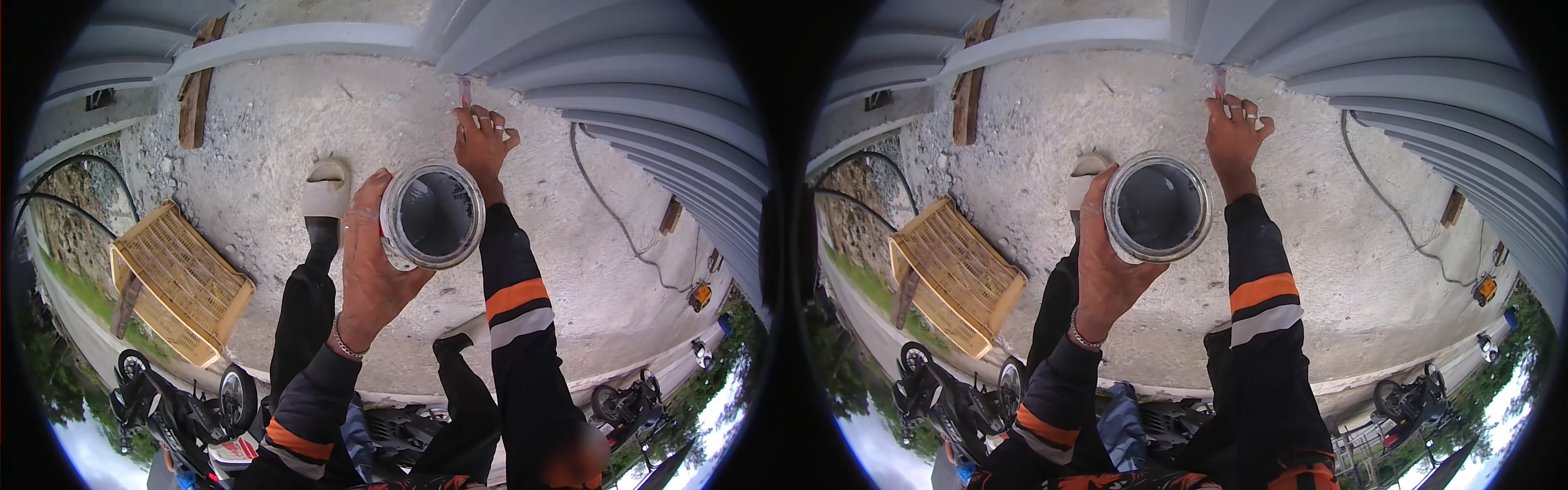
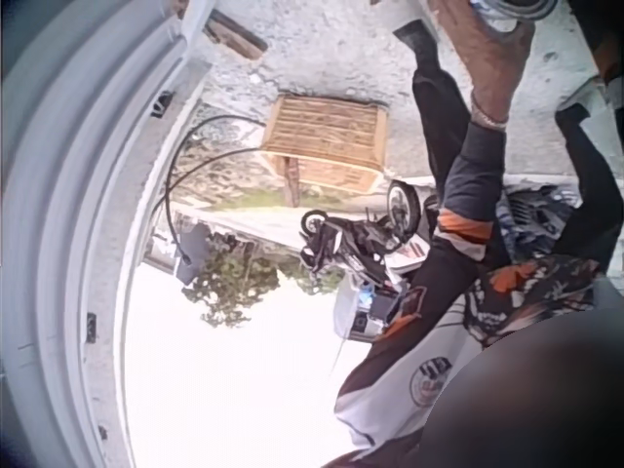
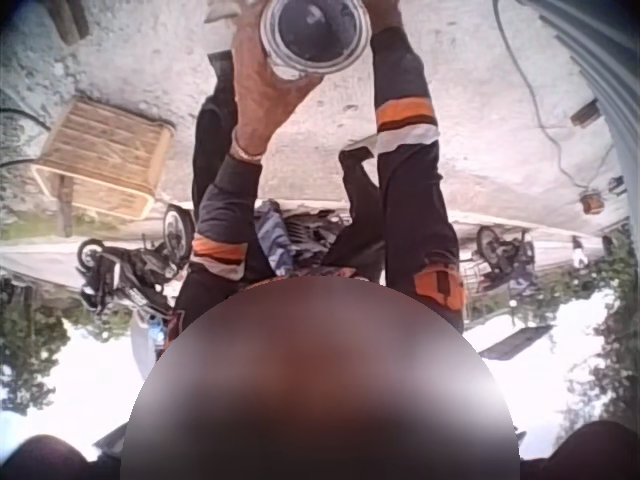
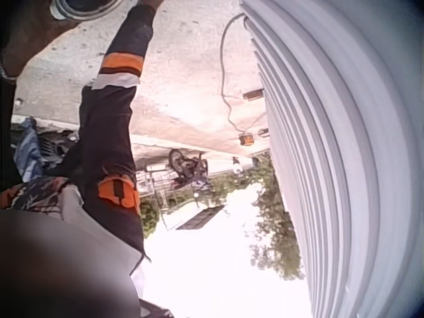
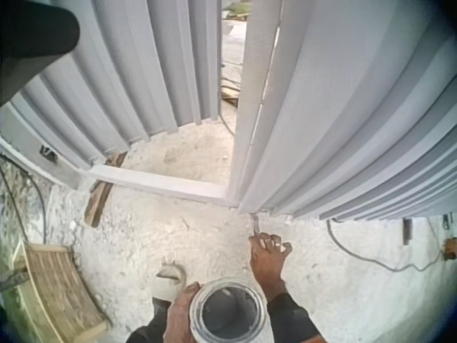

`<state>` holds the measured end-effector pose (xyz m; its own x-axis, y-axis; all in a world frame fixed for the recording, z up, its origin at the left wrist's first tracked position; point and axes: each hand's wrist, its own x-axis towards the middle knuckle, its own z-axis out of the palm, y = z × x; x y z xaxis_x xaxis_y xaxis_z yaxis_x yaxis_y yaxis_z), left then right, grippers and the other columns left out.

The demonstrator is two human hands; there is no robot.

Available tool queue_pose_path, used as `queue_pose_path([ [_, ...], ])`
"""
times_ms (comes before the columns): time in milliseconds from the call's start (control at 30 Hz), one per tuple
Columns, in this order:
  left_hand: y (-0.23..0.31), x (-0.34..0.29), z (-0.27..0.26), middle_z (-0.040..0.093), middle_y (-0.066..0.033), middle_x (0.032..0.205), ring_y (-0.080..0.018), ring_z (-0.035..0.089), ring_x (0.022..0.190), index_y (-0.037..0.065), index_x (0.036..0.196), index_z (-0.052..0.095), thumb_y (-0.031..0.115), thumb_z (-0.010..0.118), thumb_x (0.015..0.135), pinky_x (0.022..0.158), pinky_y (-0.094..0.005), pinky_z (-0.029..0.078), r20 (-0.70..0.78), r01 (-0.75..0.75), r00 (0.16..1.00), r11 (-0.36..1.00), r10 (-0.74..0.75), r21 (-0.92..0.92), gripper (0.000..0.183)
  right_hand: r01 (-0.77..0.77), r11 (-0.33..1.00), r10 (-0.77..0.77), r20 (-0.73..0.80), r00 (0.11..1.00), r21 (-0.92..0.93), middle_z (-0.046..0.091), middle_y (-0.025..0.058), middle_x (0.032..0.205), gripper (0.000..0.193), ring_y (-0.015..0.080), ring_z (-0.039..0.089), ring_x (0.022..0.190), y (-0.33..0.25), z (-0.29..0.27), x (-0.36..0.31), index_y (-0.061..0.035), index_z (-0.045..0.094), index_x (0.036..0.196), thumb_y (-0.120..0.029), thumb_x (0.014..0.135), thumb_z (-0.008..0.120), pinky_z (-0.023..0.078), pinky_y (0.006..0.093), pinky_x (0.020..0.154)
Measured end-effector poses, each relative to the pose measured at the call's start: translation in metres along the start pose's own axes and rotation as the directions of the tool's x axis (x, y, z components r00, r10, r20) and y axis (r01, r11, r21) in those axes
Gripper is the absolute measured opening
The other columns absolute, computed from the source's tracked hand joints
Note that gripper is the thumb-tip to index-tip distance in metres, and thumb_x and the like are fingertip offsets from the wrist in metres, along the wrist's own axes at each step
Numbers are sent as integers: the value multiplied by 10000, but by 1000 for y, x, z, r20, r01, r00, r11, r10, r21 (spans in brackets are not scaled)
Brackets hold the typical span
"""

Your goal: Painting the edges and joints of a corrugated metal fence with gray paint.

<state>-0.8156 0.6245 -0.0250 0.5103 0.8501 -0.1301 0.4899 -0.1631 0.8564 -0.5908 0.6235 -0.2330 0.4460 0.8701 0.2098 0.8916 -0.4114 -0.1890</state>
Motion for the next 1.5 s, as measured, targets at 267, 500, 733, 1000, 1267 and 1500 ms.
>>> queue_pose_path([
  [267, 8, 0, 22, 464, -182, 1490, -325, 515, 1395, 35, 1593, 306, 101, 980, 662, 1164, -430, 454, 47, -24, 999, 1000, 24, -5, 1151, 18, 1000, -18, 111, 994, 9, 701, -55, 1197, 268, 221, 565, 1206, 20, 7, 6, -320, 720, 1144, -173, 921, 748, 272, 589, 1050],
  [500, 5, -10, 27, 468, -163, 1489, -290, 525, 1390, 39, 1597, 272, 94, 983, 667, 1163, -422, 459, 119, -6, 993, 999, 1, 43, 1172, -10, 991, 25, -112, 993, 132, 668, -103, 1236, 280, 179, 548, 1215, 17, -28, -21, -339, 728, 1155, -232, 905, 794, 271, 538, 1034],
  [733, 1, -8, 27, 418, -196, 1528, -353, 468, 1430, -4, 1583, 284, 200, 999, 693, 1205, -463, 386, 129, 0, 992, 998, 7, -60, 1159, -58, 988, 63, -33, 997, 144, 654, -107, 1226, 251, 169, 550, 1207, 22, -35, -78, -331, 736, 1128, -242, 901, 795, 291, 546, 1032],
  [1000, -1, 7, 16, 390, -202, 1546, -352, 436, 1452, 10, 1591, 263, 235, 998, 693, 1218, -465, 369, 149, 43, 988, 997, -32, -68, 1182, 7, 992, -14, 59, 998, 126, 698, -75, 1228, 198, 179, 566, 1229, 0, 17, 3, -291, 734, 1136, -228, 948, 743, 299, 539, 1027],
  [1267, -6, 24, 17, 430, -193, 1511, -347, 444, 1441, 12, 1598, 254, 214, 1002, 677, 1206, -454, 393, 150, -24, 988, 999, 31, -49, 1203, -93, 993, 104, -154, 983, 78, 628, -114, 1276, 281, 175, 537, 1211, -16, -37, -55, -341, 721, 1149, -248, 892, 785, 307, 575, 1009],
  [1500, -10, 1, 29, 456, -163, 1494, -309, 507, 1387, 19, 1562, 288, 115, 981, 687, 1205, -430, 392, 226, -115, 966, 991, 126, -62, 1120, -661, 723, 632, 194, 751, 201, 653, -48, 1226, 246, 204, 562, 1194, -22, -144, -249, -296, 713, 1214, -259, 971, 725, 293, 522, 1039],
])
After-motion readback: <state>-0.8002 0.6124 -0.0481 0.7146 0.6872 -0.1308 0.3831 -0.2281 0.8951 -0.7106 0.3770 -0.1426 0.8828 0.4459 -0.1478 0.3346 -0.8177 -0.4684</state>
